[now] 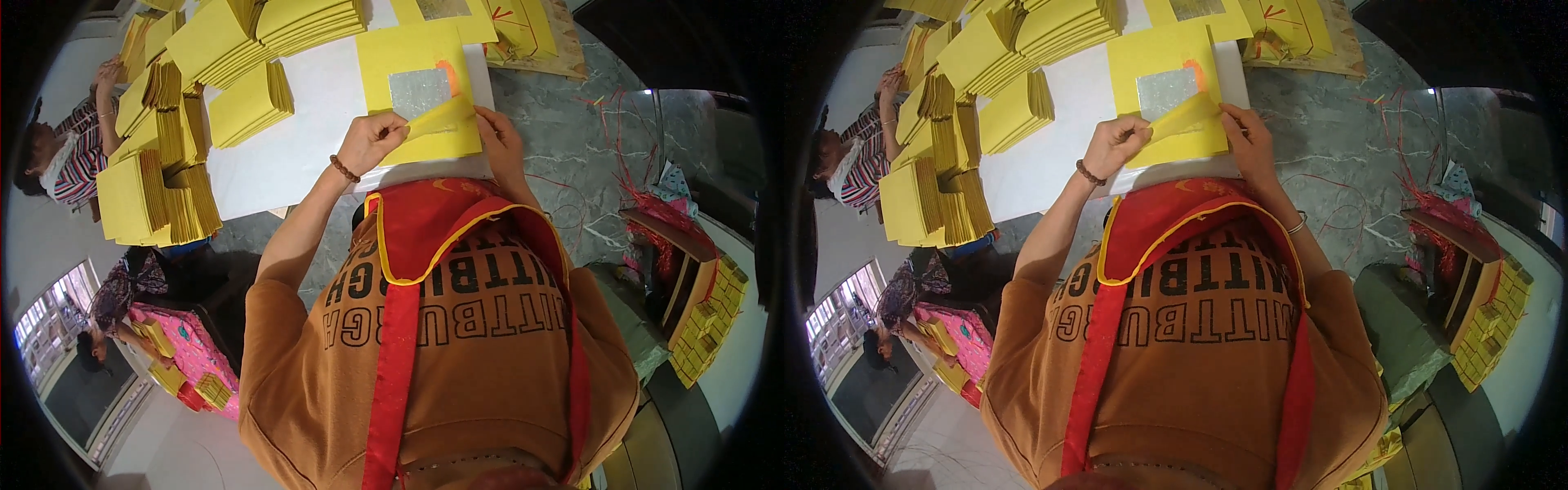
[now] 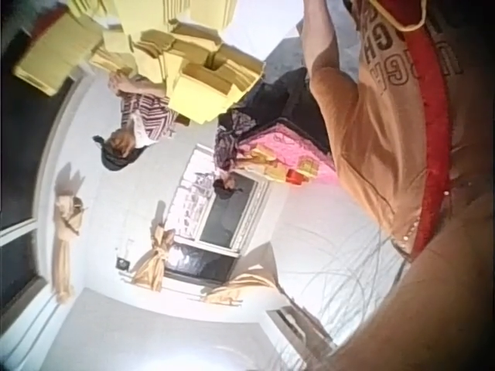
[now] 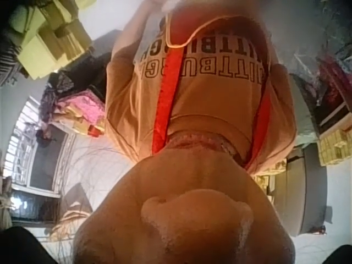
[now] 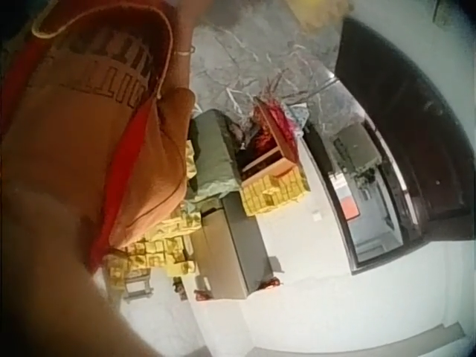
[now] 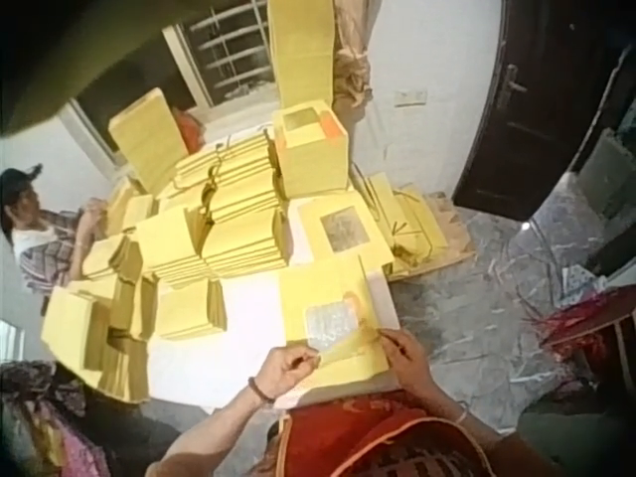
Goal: Folding and stacking yellow paper sheets with silver foil centers.
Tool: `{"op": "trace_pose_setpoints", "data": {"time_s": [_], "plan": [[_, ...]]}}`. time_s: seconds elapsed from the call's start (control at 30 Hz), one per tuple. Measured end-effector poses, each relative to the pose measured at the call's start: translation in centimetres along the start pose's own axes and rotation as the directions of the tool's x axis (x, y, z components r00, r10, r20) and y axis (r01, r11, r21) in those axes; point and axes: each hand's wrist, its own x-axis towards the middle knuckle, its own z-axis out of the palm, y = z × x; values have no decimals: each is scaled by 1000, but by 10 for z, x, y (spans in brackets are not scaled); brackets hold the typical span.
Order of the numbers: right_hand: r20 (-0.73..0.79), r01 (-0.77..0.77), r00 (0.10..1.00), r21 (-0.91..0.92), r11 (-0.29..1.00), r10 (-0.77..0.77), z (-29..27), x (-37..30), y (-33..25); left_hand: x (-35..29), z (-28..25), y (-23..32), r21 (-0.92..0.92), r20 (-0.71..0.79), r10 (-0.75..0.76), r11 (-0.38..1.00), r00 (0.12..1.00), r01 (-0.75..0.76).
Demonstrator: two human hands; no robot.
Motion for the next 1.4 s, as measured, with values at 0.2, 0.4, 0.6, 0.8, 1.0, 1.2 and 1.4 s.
{"op": "trace_pose_setpoints", "data": {"time_s": [0.2,0.4,0.6,0.8,1.0,1.2,1.4], "plan": [[29,-167,986,106,980,165,1,0,-1,2,-3,-5,-68,38,-34,997,999,36],[48,-221,975,210,952,216,1,2,-3,1,-8,1,-66,86,-105,992,991,110],[55,-221,975,242,945,214,1,2,2,1,-8,-7,-149,133,-40,987,990,60],[49,-221,975,159,962,216,0,4,4,0,-8,-16,-210,162,-36,975,986,70],[49,-225,974,231,947,220,2,2,-4,-1,-9,-8,-195,162,-74,975,984,106],[48,-230,973,263,937,226,1,3,1,-1,-10,-5,-192,173,-81,975,982,115],[43,-261,965,239,935,259,1,3,-3,-3,-12,-3,-158,172,-102,979,980,130]]}}
